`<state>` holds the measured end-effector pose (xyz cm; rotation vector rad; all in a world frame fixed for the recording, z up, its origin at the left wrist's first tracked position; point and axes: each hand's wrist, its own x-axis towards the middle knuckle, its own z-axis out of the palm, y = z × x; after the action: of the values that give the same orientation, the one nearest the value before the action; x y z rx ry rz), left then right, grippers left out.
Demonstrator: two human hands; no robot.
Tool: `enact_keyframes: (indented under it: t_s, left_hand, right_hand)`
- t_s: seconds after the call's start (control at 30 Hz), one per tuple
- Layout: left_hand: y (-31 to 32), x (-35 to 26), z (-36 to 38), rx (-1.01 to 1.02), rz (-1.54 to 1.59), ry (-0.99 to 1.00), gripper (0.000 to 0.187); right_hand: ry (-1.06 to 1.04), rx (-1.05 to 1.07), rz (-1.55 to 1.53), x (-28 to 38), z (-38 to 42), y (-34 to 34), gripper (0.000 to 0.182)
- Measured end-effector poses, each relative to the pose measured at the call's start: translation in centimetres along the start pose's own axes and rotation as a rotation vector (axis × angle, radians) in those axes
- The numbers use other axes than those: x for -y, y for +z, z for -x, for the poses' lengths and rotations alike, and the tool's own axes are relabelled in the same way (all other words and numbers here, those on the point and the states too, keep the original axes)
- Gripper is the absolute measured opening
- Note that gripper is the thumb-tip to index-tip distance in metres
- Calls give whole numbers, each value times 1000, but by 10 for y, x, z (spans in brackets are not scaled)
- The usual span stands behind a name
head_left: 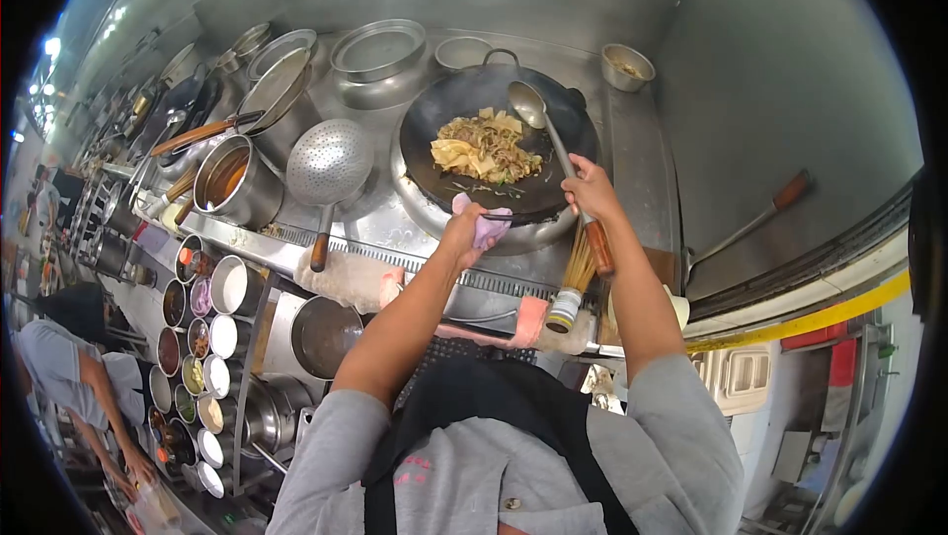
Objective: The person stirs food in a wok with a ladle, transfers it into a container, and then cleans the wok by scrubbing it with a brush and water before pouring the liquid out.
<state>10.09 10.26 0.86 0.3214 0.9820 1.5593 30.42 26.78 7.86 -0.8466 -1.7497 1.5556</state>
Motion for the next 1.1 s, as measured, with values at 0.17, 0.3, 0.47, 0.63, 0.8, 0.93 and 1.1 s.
enact_keyframes:
  t_s: [0.17,0.3,0.47,0.63,0.8,0.93,1.1]
  left_hand:
    - [14,-8,16,-7,-10,22,24]
    - [8,-6,13,20,-28,33,23]
    - [4,-5,9,23,-55,16,26]
    - [4,-4,10,-24,-42,-2,25]
    - [12,-7,15,-43,9,-42,27]
    - [0,-8,-2,30,20,-122,24]
    - [6,-9,4,14,19,-95,26]
  right_hand:
    - [-24,-12,307,-2,-48,12,72]
    - [-29,211,593,21,-46,39,71]
    - [-438,308,982,-1,-11,31,66]
    - [-370,229,1103,30,51,-20,72]
    - [-264,75,633,29,93,-31,66]
    - [42,173,273,46,123,-24,63]
    - [-40,218,354,36,118,8,65]
